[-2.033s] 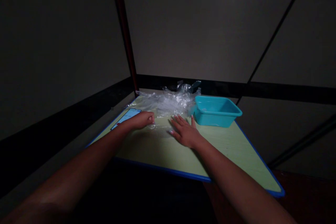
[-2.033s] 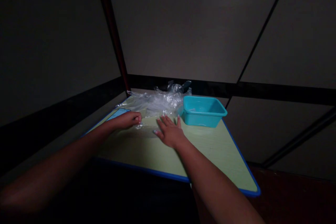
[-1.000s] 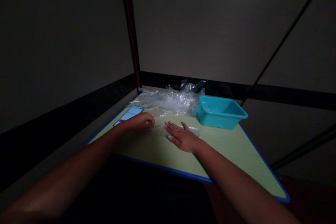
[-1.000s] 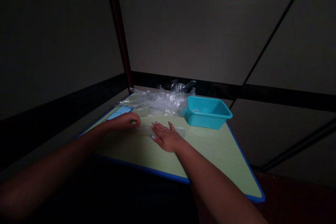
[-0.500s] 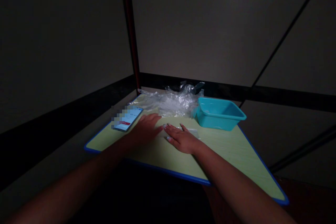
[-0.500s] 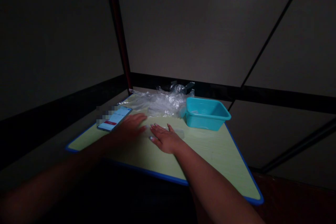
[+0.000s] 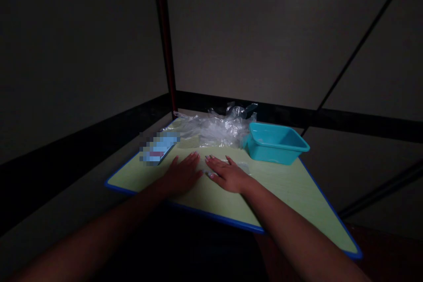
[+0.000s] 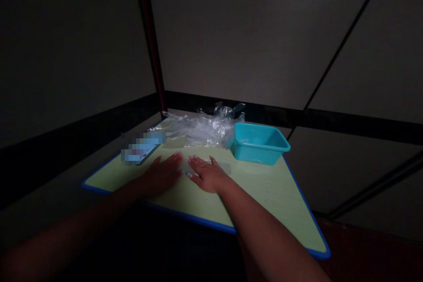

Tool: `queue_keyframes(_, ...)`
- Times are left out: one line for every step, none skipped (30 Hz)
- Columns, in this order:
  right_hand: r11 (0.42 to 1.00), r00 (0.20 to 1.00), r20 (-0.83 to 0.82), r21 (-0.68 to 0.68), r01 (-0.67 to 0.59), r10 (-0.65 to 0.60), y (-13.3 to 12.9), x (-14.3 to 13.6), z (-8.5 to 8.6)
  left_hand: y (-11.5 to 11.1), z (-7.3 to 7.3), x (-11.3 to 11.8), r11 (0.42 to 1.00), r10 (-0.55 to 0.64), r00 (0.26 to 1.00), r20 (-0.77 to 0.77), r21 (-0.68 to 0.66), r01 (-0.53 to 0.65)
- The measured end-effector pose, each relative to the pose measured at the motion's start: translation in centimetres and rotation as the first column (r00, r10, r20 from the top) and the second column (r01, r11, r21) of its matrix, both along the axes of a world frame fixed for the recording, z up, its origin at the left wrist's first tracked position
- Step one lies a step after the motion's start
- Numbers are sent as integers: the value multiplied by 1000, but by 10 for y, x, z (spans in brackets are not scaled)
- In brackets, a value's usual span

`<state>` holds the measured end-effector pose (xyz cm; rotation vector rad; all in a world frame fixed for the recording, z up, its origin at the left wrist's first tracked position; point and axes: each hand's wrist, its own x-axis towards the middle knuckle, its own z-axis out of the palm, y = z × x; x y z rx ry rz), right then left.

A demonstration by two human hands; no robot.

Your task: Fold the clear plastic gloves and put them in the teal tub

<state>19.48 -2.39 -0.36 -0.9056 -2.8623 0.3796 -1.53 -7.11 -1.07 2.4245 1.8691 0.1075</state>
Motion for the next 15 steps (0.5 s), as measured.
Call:
queue_keyframes(1000,1000,-2,9,5,-5,0,0,0,0,-1,-3,1000,4,1000,3,11,-4)
queue_keyframes(999,1000,-7,25,19,-19,0,0,1,-1,-3,-4,1000,9,1000,5,26,-9)
queue_keyframes(998,999,-15,47,42,-41,-1,1,2,-1,-4,-5,999,13,1000,6,44,-13)
queue_keyframes(995,998,-24,69,68,-66,-1,1,3,-1,-6,-5,998,15,1000,5,61,-15)
queue_keyframes(992,996,-32,88,91,-88,-2,1,4,-1,-7,-5,997,15,1000,5,77,-15)
queue_keyframes(990,994,-37,99,105,-102,-2,0,5,-1,-7,-4,996,16,1000,4,92,-16)
queue_keyframes(989,994,-37,102,108,-104,-2,-1,6,-2,-8,-3,994,17,1000,4,106,-17)
queue_keyframes(990,995,-34,99,101,-98,-2,-1,6,-2,-8,-2,993,19,1000,6,119,-20)
queue_keyframes(992,996,-28,93,90,-87,-3,-3,6,-3,-8,-1,990,24,1000,9,136,-25)
queue_keyframes(993,997,-21,86,80,-78,-3,-4,5,-3,-8,0,987,32,999,14,157,-34)
queue_keyframes(994,997,-14,80,75,-75,-3,-5,5,-4,-8,0,983,38,999,19,179,-41)
queue_keyframes(994,997,-8,73,76,-75,-2,-6,4,-5,-8,0,979,40,999,24,198,-44)
queue_keyframes(995,997,-2,65,78,-78,-2,-6,4,-5,-8,0,977,39,999,29,208,-44)
queue_keyframes(995,997,1,57,83,-83,-2,-6,4,-6,-8,-1,977,34,999,33,208,-41)
queue_keyframes(995,996,3,50,90,-90,-2,-6,4,-7,-9,-1,979,30,999,37,199,-36)
